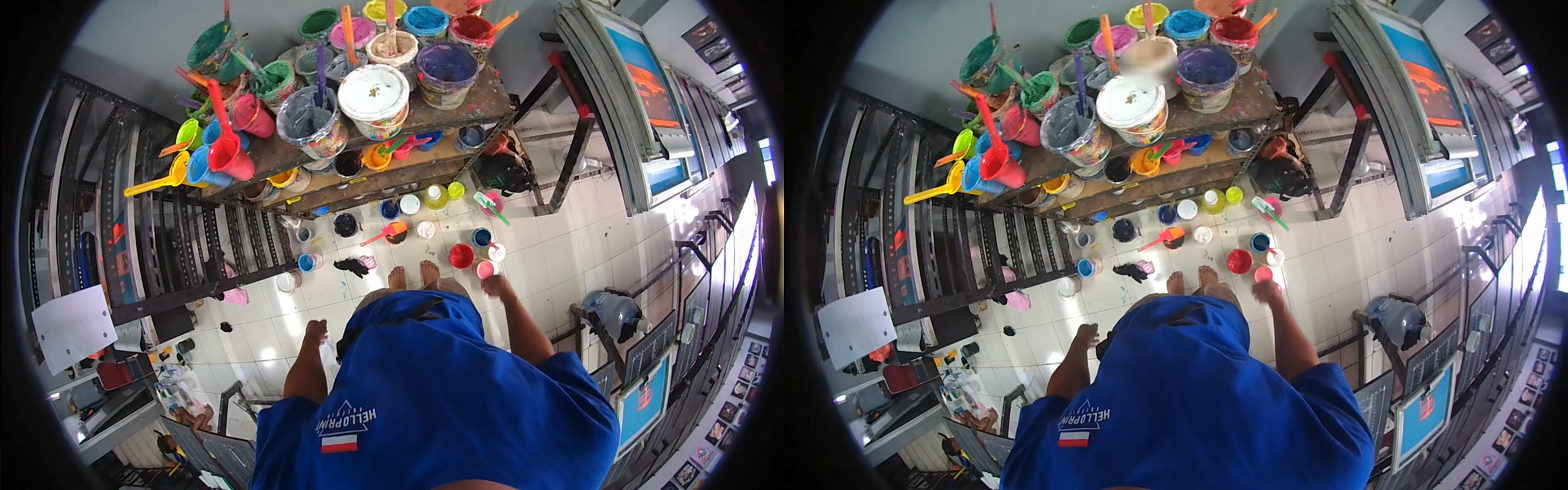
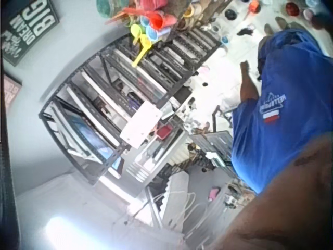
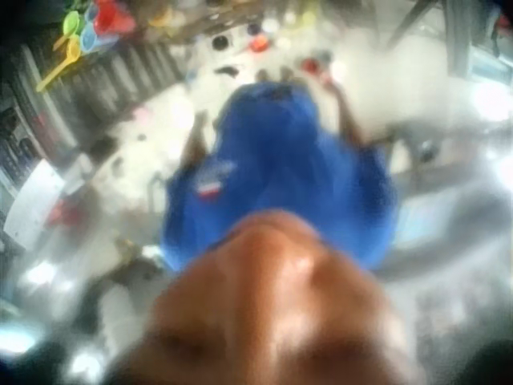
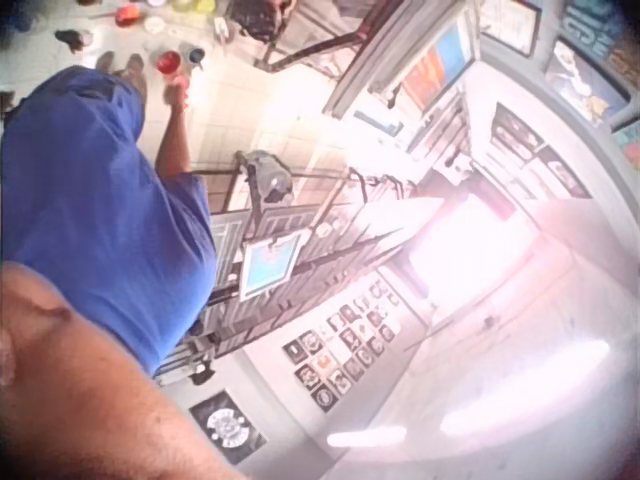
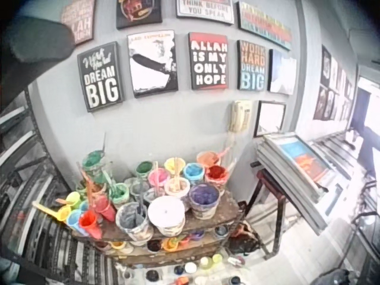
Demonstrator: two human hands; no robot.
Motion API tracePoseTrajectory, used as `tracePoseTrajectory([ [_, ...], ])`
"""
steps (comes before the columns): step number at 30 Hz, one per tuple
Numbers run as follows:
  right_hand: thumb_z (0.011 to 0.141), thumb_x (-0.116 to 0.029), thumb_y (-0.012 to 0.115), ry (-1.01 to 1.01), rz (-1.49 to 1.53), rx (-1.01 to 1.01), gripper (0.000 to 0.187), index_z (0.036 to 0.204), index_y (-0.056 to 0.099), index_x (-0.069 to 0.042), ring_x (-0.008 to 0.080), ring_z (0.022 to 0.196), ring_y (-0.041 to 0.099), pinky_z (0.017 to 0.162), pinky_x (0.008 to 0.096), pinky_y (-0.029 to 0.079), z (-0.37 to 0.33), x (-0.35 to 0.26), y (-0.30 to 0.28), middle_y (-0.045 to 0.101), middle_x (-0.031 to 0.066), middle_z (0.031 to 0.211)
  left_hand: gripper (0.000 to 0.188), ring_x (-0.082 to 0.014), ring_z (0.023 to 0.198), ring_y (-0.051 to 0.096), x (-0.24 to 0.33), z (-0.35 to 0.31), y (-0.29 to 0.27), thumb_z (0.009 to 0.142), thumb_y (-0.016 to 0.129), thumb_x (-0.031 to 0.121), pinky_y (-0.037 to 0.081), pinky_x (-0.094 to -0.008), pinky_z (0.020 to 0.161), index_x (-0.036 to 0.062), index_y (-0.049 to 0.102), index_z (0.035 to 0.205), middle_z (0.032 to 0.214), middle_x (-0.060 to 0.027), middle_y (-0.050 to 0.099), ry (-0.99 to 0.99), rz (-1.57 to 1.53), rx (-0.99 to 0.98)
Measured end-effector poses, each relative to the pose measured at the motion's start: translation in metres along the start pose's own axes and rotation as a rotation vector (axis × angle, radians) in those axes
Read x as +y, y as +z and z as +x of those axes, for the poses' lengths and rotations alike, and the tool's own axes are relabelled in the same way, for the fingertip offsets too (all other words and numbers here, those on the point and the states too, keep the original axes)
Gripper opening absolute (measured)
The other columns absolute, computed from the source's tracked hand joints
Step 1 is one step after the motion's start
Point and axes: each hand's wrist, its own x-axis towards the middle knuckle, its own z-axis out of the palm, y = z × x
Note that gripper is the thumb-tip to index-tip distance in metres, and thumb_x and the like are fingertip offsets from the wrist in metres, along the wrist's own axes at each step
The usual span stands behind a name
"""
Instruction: The person cleans ink containers and small bottles by hand using a black cloth, then picks up several containers from a shelf.
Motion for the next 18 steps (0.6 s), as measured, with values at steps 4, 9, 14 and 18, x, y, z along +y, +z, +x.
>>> tracePoseTrajectory([
  [4,0.09,-0.024,0.059,0.169,0.171,0.33,0.023,0.096,0.066,-0.002,0.0287,0.084,0.067,0.071,0.0393,0.05,0.094,-0.203,-0.109,0.068,0.0197,0.095,0.028,-0.04,0.1,0.06,0.102,-0.021,-0.068,0.091,0.055,0.024,0.047,-0.0475,0.089,0.0002,0.065,0.102,0.102,-0.0236,0.065,0.213,0.193,0.065],
  [9,0.089,-0.012,0.058,-0.392,0.427,0.441,0.043,0.13,0.051,-0.001,0.0283,0.103,0.062,0.083,0.0344,0.051,0.174,-0.387,-0.201,0.059,0.0172,0.125,0.052,-0.038,0.109,0.055,0.432,-0.013,-0.189,0.088,0.064,0.017,0.045,-0.0422,0.095,-0.0066,0.046,0.131,0.119,-0.0249,0.055,0.539,-0.35,0.576],
  [14,0.088,-0.001,0.044,-0.413,0.755,0.283,0.051,0.139,0.041,-0.002,0.0199,0.092,0.063,0.076,0.0316,0.053,0.232,-0.446,-0.223,0.059,0.0149,0.119,0.073,-0.0399,0.117,0.045,0.52,0.02,-0.211,0.081,0.073,0.021,0.038,-0.0431,0.101,-0.0083,0.035,0.136,0.126,-0.026,0.045,0.462,-0.557,0.77],
  [18,0.088,0.0,0.039,-0.313,0.864,0.164,0.05,0.138,0.041,0.0,0.0143,0.078,0.06,0.071,0.0309,0.053,0.234,-0.465,-0.228,0.06,0.0114,0.108,0.081,-0.0417,0.12,0.039,0.53,0.028,-0.204,0.075,0.078,0.028,0.03,-0.0498,0.102,-0.0069,0.036,0.135,0.127,-0.0259,0.043,0.436,-0.459,0.999],
])
